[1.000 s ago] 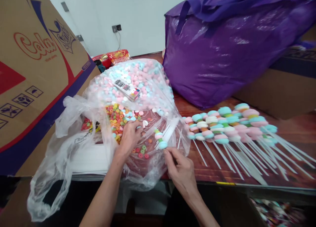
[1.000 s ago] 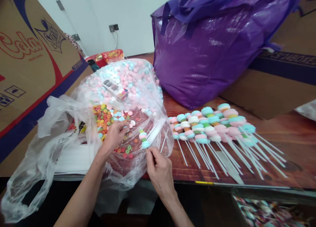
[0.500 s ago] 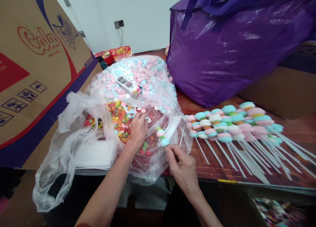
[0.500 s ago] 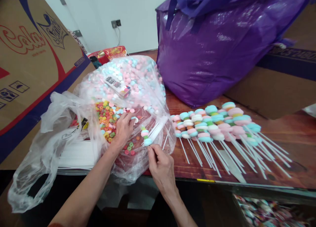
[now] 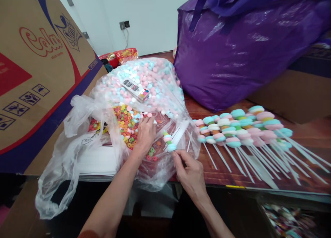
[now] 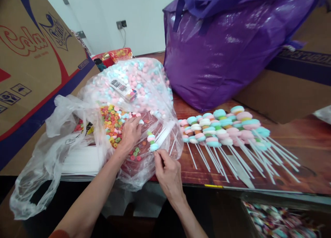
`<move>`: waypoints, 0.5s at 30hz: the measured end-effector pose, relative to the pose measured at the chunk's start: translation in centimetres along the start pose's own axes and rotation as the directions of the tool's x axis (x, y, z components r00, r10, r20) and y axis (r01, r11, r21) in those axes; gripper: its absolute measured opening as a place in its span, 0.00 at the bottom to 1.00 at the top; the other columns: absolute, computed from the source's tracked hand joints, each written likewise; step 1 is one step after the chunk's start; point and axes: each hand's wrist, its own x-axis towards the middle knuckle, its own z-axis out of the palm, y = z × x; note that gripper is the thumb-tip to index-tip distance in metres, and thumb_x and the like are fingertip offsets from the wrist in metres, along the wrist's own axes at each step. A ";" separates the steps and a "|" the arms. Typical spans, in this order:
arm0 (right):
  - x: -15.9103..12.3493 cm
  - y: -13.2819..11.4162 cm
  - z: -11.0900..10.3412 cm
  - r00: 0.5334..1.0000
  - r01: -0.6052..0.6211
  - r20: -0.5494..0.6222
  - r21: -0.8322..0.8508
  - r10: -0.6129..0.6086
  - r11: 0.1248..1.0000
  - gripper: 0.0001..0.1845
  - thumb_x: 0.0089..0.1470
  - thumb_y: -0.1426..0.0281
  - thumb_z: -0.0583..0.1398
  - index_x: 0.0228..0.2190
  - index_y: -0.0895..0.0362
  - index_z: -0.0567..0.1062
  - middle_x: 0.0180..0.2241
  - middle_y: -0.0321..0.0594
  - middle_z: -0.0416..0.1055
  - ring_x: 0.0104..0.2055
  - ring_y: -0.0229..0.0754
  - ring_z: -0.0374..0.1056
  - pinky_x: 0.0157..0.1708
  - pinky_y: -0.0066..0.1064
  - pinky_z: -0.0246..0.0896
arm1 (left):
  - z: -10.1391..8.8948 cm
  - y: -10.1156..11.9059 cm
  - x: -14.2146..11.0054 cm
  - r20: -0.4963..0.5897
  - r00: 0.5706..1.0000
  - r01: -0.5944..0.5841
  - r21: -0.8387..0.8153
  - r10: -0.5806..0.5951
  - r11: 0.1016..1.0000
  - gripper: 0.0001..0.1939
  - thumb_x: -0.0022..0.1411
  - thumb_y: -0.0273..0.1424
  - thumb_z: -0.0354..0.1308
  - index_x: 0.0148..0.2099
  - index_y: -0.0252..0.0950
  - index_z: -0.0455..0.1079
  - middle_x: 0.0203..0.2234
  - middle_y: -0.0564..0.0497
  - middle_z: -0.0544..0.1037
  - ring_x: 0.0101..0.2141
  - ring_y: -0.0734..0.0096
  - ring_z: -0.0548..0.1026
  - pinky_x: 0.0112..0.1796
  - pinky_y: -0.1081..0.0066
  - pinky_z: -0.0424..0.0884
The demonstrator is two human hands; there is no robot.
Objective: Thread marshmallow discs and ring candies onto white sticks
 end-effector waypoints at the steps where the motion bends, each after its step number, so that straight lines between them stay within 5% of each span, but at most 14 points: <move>1: 0.0 0.0 0.0 1.000 0.003 -0.002 0.005 -0.003 1.000 0.13 0.64 0.67 0.55 0.29 0.57 0.74 0.19 0.29 0.63 0.18 0.32 0.59 0.22 0.23 0.55 | -0.3 0.0 -0.2 -0.032 0.999 0.026 -0.040 -0.027 0.999 0.18 0.65 0.24 0.50 0.53 0.35 0.74 0.44 0.42 0.79 0.48 0.57 0.73 0.52 0.60 0.65; 5: 0.0 -0.1 -0.1 1.000 0.015 0.004 0.036 -0.015 0.999 0.12 0.64 0.68 0.56 0.30 0.56 0.74 0.19 0.29 0.65 0.19 0.32 0.61 0.23 0.24 0.56 | -1.4 -0.1 -1.5 -0.074 0.977 0.153 -0.405 -0.199 0.901 0.15 0.63 0.30 0.56 0.50 0.38 0.77 0.41 0.47 0.81 0.42 0.60 0.76 0.47 0.62 0.70; 9: 0.0 -0.1 -0.2 0.999 0.041 0.023 0.076 -0.043 0.996 0.11 0.64 0.68 0.56 0.31 0.56 0.75 0.20 0.30 0.66 0.20 0.33 0.63 0.24 0.24 0.58 | -1.9 0.5 -2.8 0.150 0.940 0.297 -0.802 -0.306 0.519 0.17 0.59 0.36 0.61 0.49 0.36 0.78 0.37 0.49 0.82 0.31 0.68 0.76 0.36 0.68 0.73; 12: 0.1 -0.2 -0.2 0.997 0.058 0.043 0.085 -0.062 0.995 0.11 0.64 0.68 0.56 0.30 0.56 0.74 0.19 0.30 0.65 0.20 0.33 0.62 0.24 0.24 0.57 | -2.0 1.0 -3.4 0.254 0.927 0.334 -0.893 -0.275 0.303 0.19 0.55 0.37 0.66 0.47 0.34 0.79 0.37 0.49 0.82 0.33 0.69 0.76 0.37 0.69 0.73; 15: 0.1 -0.3 -0.2 0.997 0.056 0.057 0.077 -0.061 0.995 0.12 0.64 0.67 0.56 0.30 0.56 0.75 0.19 0.30 0.65 0.20 0.33 0.62 0.24 0.24 0.57 | -1.9 1.1 -3.8 0.262 0.930 0.325 -0.914 -0.257 0.243 0.18 0.53 0.37 0.68 0.46 0.35 0.79 0.38 0.49 0.82 0.36 0.69 0.77 0.40 0.70 0.73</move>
